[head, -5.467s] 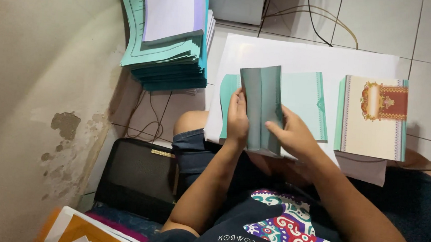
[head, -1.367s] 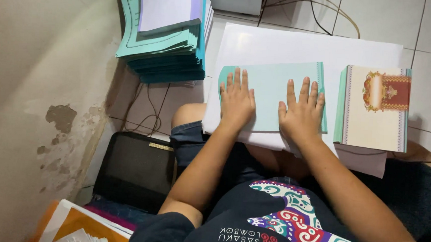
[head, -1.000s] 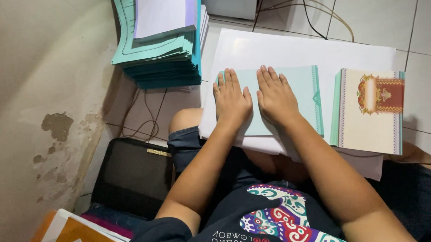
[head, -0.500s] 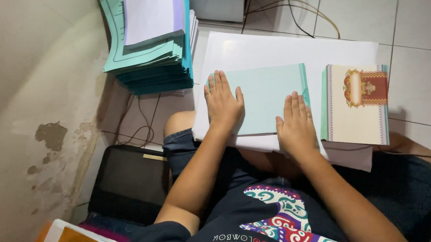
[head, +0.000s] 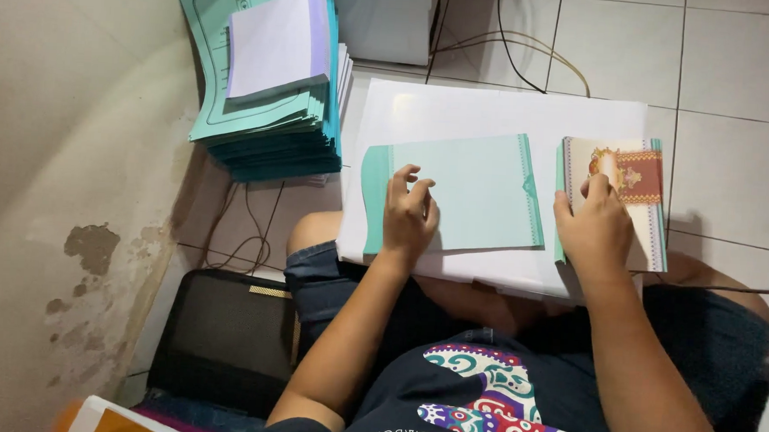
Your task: Folding printed booklets and stacking them neatly.
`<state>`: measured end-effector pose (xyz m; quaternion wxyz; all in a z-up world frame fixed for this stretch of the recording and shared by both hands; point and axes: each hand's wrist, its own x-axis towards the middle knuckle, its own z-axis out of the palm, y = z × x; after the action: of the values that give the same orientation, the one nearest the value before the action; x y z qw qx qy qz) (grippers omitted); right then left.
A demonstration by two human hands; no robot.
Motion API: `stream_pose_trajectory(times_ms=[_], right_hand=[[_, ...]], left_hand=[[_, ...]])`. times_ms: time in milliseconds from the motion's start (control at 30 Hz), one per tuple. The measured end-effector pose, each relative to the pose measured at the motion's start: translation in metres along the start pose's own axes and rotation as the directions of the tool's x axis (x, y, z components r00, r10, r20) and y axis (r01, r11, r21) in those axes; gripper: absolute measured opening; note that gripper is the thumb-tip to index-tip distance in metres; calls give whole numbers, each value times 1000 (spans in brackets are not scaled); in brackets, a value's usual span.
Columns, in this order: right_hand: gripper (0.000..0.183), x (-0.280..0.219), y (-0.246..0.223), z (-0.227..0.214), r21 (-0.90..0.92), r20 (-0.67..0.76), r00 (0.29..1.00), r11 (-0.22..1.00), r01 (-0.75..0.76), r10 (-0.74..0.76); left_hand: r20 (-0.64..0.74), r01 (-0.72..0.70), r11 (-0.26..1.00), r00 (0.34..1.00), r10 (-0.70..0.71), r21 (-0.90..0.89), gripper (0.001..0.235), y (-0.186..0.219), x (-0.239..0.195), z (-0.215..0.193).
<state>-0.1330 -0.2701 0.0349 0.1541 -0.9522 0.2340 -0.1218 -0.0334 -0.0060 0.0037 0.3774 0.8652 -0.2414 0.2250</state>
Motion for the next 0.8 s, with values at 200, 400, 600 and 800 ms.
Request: stream_pose_trajectory(times_ms=[200,400,600,800], right_hand=[[33,5,13,-1,112,45,996,991,-76,71],[30,7,11,-9,186,82,985,968,-167,154],[13,6,-2,-26,184,117,986,972,-143,123],[17,-4,-3,-60,-221,-165,983,975,40,-78]], left_hand=[[120,303,922,952,-282,-242,15,-14,0,5],[188,490,776,871,-454,-396,19,-15,10,-6],[186,441,766,896,-402,-467,16,-9,11,-22],[167,410,792,911,-376,-453,18,-12,10,-20]])
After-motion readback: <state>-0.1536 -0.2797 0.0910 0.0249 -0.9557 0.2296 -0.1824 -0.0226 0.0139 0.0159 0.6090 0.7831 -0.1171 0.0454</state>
